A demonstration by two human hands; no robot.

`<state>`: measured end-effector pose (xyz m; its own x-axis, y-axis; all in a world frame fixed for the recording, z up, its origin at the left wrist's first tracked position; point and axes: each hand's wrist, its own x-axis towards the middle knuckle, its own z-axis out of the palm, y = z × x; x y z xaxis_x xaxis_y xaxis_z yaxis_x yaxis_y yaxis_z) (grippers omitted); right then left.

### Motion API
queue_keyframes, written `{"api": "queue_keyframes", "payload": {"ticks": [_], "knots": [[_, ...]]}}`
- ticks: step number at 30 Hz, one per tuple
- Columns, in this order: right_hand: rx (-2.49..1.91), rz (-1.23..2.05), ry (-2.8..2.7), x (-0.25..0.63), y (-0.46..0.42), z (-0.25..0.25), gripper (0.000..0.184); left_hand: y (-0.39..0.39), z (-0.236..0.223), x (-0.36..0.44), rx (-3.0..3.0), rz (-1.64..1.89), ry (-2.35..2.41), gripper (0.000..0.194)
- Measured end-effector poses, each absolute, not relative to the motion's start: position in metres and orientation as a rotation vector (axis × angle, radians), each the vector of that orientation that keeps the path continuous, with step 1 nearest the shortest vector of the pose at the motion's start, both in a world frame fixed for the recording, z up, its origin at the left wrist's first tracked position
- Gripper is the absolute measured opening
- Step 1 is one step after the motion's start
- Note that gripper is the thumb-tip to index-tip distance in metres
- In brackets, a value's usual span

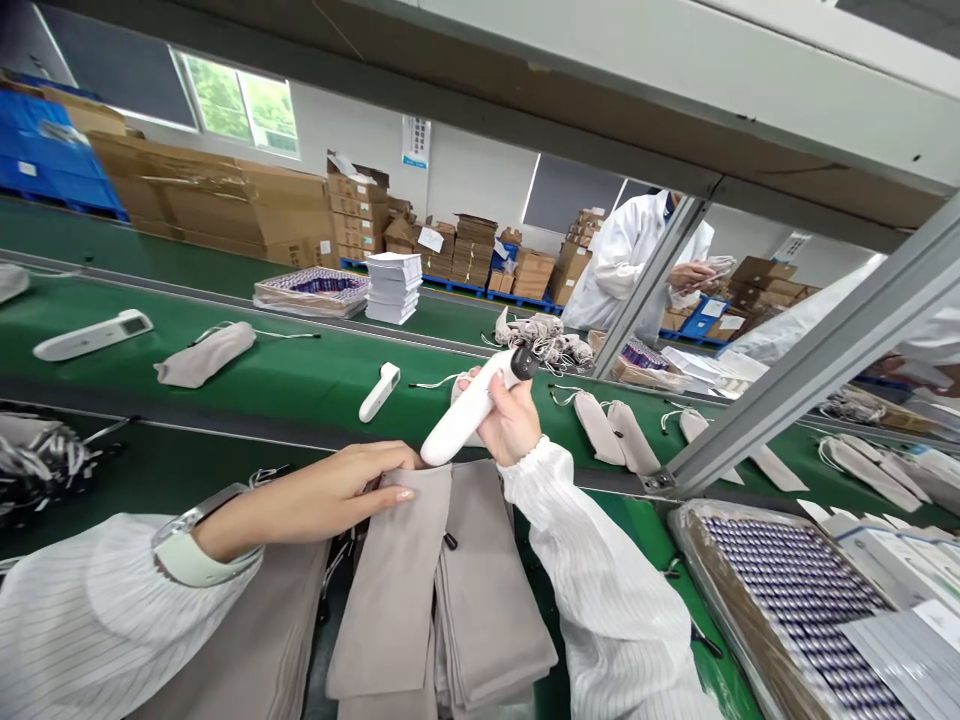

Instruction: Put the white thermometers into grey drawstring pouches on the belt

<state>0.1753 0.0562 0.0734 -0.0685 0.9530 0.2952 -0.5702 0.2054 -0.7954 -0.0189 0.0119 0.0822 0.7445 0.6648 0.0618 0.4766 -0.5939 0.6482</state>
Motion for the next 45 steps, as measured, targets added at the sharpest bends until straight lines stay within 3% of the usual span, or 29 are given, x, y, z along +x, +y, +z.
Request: {"api": "queue_keyframes", "payload": {"ticks": [8, 10, 12, 15, 17, 19, 21, 26, 28, 32, 36, 40, 45], "knots": [[-0.765, 1.829, -1.485, 0.162, 0.045, 0.053, 0.044, 0.017, 0.075, -0.01, 2.239, 0.836, 1.067, 0.016], [-0.875, 1.82, -1.647, 0.16, 0.041, 0.052, 0.045, 0.019, 0.074, -0.009, 2.213, 0.872, 1.105, 0.018], [-0.958, 1.597, -1.789, 0.161, 0.041, 0.052, 0.049, 0.02, 0.074, -0.011, 2.224, 0.875, 1.172, 0.022], [-1.026, 0.939, -1.926, 0.177, 0.057, 0.05, 0.046, 0.016, 0.079, -0.018, 2.244, 0.703, 1.343, 0.029], [-1.13, 0.533, -1.79, 0.199, 0.073, 0.048, 0.039, 0.01, 0.087, -0.024, 2.219, 0.442, 1.318, 0.03], [-1.245, 0.39, -1.577, 0.219, 0.087, 0.048, 0.039, 0.003, 0.095, -0.028, 2.145, 0.305, 1.189, 0.036], [-1.231, 0.551, -1.51, 0.225, 0.088, 0.05, 0.043, -0.005, 0.101, -0.029, 2.034, 0.39, 1.088, 0.042], [-0.639, 1.433, -1.966, 0.166, 0.044, 0.049, 0.054, -0.013, 0.101, -0.017, 1.922, 0.839, 0.979, 0.032], [-0.48, 1.463, -1.94, 0.148, 0.036, 0.05, 0.037, -0.012, 0.098, -0.013, 2.042, 0.858, 0.958, 0.029], [-0.856, 0.862, -1.325, 0.197, 0.066, 0.059, 0.037, -0.003, 0.083, -0.013, 2.327, 0.779, 1.145, 0.03], [-1.568, 0.113, -0.934, 0.294, 0.103, 0.071, 0.047, 0.002, 0.045, -0.016, 2.481, 0.158, 1.224, 0.022], [-2.088, 0.104, -1.132, 0.331, 0.105, 0.056, 0.052, -0.001, 0.011, -0.009, 2.492, 0.122, 1.181, 0.015], [-2.049, 0.12, -1.532, 0.272, 0.098, 0.039, 0.065, -0.001, 0.005, -0.007, 2.469, 0.229, 1.269, 0.019]]}}
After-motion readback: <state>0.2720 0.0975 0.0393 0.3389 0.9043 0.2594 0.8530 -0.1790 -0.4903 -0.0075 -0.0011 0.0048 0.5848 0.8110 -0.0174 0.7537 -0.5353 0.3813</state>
